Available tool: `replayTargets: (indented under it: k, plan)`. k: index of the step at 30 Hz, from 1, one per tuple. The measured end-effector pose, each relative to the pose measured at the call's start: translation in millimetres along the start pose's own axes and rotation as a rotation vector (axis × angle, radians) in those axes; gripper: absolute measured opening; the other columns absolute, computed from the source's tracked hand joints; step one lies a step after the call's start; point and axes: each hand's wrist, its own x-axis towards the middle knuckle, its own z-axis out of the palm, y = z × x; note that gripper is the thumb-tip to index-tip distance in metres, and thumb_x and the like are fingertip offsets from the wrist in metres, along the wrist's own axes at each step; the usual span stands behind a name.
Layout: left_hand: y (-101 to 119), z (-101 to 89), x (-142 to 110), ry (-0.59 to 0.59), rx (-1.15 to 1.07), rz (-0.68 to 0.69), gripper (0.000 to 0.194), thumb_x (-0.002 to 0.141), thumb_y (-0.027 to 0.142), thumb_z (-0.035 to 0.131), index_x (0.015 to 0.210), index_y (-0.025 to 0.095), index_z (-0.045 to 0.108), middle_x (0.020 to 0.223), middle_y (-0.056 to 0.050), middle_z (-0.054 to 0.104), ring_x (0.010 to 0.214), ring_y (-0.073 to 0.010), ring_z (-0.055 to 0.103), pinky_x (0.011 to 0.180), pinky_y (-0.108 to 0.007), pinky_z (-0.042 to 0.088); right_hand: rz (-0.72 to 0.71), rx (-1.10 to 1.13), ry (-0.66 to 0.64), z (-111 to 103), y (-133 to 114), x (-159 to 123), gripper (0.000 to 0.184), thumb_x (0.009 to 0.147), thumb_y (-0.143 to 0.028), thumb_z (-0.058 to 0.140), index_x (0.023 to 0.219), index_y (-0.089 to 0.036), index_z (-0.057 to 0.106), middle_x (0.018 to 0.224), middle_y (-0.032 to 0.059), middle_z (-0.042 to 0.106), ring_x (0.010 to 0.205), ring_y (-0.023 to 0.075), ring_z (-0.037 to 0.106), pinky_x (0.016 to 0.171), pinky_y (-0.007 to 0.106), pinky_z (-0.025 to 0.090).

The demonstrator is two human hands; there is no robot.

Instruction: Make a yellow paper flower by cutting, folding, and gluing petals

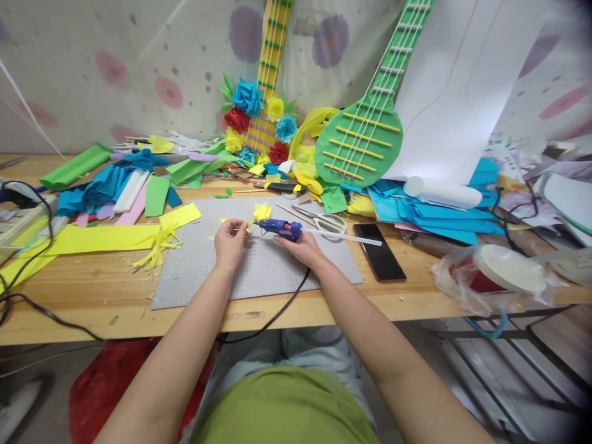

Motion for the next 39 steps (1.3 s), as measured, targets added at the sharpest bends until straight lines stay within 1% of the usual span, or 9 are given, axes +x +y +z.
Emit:
replayTargets:
  k: [8, 16, 25, 31, 35, 37, 39]
  plan:
    - [-1.6, 0.1, 0.5, -0.005, 0.012, -0.003, 0.019, 0.066, 0.03, 0.061, 0.077, 0.016, 0.054, 0.064, 0.0, 0.057, 0.055, -0.0125, 0.061, 0.044, -0.021, 0.049, -0.022, 0.0, -0.014, -0.2, 0.0, 0.6, 0.035, 0.066, -0.045, 0.063, 0.088, -0.018, 0.07, 0.072, 0.0012, 0.067, 0.076, 0.0181, 0.061, 0.071, 0.027, 0.046]
    - [1.7, 1.0, -2.1, -0.03, 0.039, -0.006, 0.018, 0.066, 0.029, 0.061, 0.075, 0.016, 0.054, 0.065, 0.0, 0.057, 0.055, -0.0112, 0.06, 0.043, -0.019, 0.048, 0.013, 0.022, -0.003, -0.3, -1.4, 0.3, 0.036, 0.065, -0.046, 0.063, 0.084, -0.016, 0.07, 0.058, 0.0, 0.063, 0.066, 0.0162, 0.059, 0.063, 0.024, 0.045]
    - [3.4, 1.7, -3.2, -0.039, 0.031, -0.014, 0.018, 0.065, 0.029, 0.062, 0.075, 0.016, 0.054, 0.063, 0.001, 0.057, 0.053, -0.0105, 0.059, 0.043, -0.019, 0.047, 0.009, 0.017, 0.018, -1.0, -3.8, 0.5, 0.037, 0.066, -0.046, 0.062, 0.088, -0.018, 0.069, 0.058, -0.0004, 0.062, 0.065, 0.0162, 0.059, 0.062, 0.025, 0.045]
    - [3.8, 1.4, -3.6, -0.071, 0.034, 0.001, 0.021, 0.066, 0.03, 0.061, 0.078, 0.016, 0.051, 0.066, 0.001, 0.056, 0.052, -0.0103, 0.059, 0.042, -0.019, 0.046, 0.004, 0.004, 0.053, -3.0, -7.6, 1.0, 0.036, 0.066, -0.048, 0.061, 0.081, -0.016, 0.069, 0.058, 0.001, 0.063, 0.065, 0.017, 0.059, 0.063, 0.026, 0.045]
    - [2.8, 0.8, -3.5, -0.04, -0.034, 0.017, 0.027, 0.066, 0.027, 0.059, 0.085, 0.02, 0.041, 0.066, 0.005, 0.052, 0.052, -0.0098, 0.06, 0.042, -0.018, 0.046, 0.016, 0.035, 0.103, -3.3, -2.3, 5.1, 0.036, 0.067, -0.05, 0.059, 0.074, -0.016, 0.066, 0.055, 0.0004, 0.06, 0.055, 0.0143, 0.056, 0.056, 0.025, 0.044]
    - [1.9, 0.3, -3.1, -0.045, -0.051, 0.021, 0.025, 0.066, 0.026, 0.057, 0.082, 0.021, 0.038, 0.064, 0.007, 0.05, 0.051, -0.0096, 0.06, 0.042, -0.018, 0.046, 0.02, 0.052, 0.124, -3.2, 0.9, 7.1, 0.036, 0.067, -0.051, 0.059, 0.072, -0.016, 0.064, 0.053, -0.0008, 0.058, 0.049, 0.012, 0.052, 0.053, 0.024, 0.042]
    - [1.0, -0.2, -2.5, -0.071, -0.053, 0.018, 0.02, 0.066, 0.024, 0.054, 0.078, 0.02, 0.039, 0.064, 0.007, 0.049, 0.052, -0.0101, 0.06, 0.04, -0.018, 0.045, 0.021, 0.074, 0.141, -2.9, 2.9, 8.6, 0.036, 0.067, -0.052, 0.058, 0.07, -0.016, 0.062, 0.051, -0.0021, 0.056, 0.044, 0.0103, 0.048, 0.049, 0.023, 0.04]
